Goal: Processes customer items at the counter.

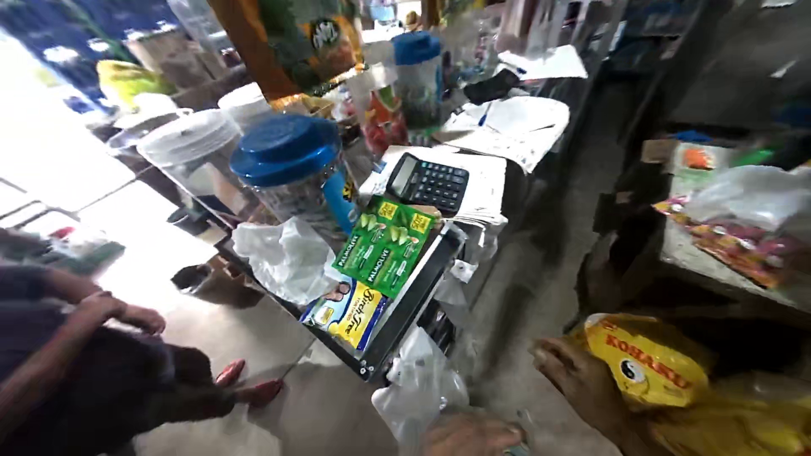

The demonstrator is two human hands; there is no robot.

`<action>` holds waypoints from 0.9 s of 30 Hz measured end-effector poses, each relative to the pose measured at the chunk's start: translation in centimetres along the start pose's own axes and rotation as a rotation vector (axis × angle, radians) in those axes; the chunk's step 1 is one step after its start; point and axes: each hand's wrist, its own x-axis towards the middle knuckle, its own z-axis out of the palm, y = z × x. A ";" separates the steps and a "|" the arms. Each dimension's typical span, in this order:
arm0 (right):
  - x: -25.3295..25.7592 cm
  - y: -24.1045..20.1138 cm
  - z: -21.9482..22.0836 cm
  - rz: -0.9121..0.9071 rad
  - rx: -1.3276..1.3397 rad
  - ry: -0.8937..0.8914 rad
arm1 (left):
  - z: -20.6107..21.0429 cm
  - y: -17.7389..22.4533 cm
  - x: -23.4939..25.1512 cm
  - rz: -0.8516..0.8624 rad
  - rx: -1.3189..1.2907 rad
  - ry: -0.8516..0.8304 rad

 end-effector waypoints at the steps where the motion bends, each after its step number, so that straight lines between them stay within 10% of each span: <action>1: 2.4 -0.9 -0.3 -0.118 0.001 -0.026 | -0.4 0.8 0.3 0.036 0.084 0.110; 8: 16.7 -10.8 -0.2 -0.825 -0.184 -0.181 | -5.1 4.2 2.4 -0.026 0.683 0.679; 18: 26.0 -17.0 7.2 -0.590 -0.519 -0.355 | -10.0 -0.3 3.6 -0.136 0.946 0.703; 27: 26.7 -17.6 7.7 -0.554 -0.185 -0.341 | -10.5 -1.9 3.0 -0.217 0.955 0.657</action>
